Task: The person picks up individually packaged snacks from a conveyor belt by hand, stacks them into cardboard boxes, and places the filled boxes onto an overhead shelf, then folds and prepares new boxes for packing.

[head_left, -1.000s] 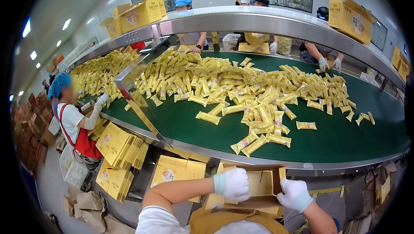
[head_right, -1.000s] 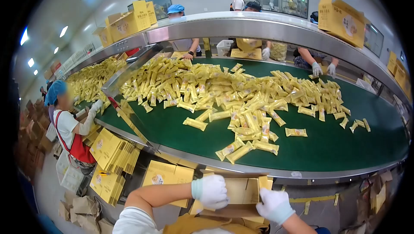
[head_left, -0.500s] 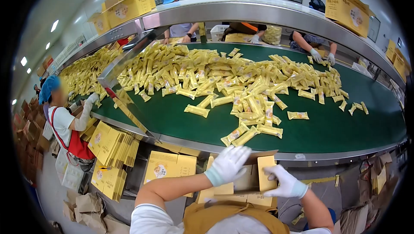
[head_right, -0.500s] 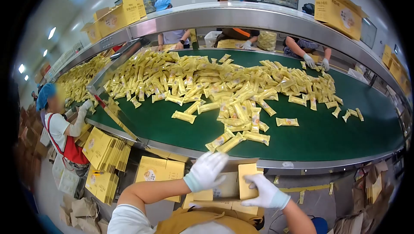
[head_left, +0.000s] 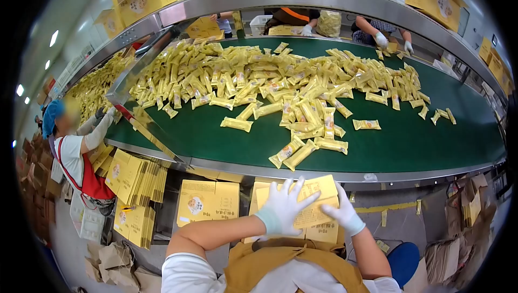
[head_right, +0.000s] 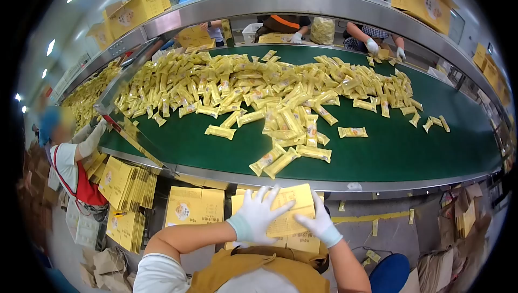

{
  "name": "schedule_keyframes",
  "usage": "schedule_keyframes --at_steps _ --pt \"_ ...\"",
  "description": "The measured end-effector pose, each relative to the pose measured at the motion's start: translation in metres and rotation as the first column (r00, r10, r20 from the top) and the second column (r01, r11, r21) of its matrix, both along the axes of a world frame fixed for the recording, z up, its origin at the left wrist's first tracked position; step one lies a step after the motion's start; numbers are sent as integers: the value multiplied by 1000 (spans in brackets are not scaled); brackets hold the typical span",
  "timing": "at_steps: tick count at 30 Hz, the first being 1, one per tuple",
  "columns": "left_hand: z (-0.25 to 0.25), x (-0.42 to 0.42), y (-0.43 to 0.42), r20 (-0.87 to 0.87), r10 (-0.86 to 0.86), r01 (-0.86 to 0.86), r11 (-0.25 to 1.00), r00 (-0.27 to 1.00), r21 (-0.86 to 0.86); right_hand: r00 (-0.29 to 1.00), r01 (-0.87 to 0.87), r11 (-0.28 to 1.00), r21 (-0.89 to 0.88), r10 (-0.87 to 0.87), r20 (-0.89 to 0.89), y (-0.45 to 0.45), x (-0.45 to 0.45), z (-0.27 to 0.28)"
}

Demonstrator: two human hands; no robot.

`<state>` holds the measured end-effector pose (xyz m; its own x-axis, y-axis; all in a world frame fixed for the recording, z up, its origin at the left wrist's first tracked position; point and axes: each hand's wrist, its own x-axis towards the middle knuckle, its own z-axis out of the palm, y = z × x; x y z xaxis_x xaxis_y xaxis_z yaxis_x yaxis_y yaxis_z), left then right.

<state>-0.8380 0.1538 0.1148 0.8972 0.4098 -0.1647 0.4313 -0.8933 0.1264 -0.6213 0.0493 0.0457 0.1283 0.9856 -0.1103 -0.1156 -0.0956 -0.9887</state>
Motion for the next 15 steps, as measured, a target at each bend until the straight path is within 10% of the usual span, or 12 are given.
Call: schedule_keyframes --at_steps 4,7,9,10,13,15 --pt "17 -12 17 147 132 -107 981 980 -163 827 340 930 -142 -367 -426 -15 40 -45" --pt "20 -28 31 423 321 -125 895 847 -428 767 636 745 -199 -638 62 -37 54 -85" --pt "-2 -34 42 610 469 26 779 639 -627 799 582 792 -185 -599 -51 -42 30 -79" --pt "-16 -29 39 546 625 317 448 557 -836 867 480 869 -122 -491 -88 -48 27 -90" --pt "-48 -23 5 216 819 495 -93 531 -864 834 478 878 -28 -464 -298 -50 8 -95" --pt "-85 -34 -6 53 777 538 -382 627 -751 867 416 908 39 -410 282 -46 8 -29"
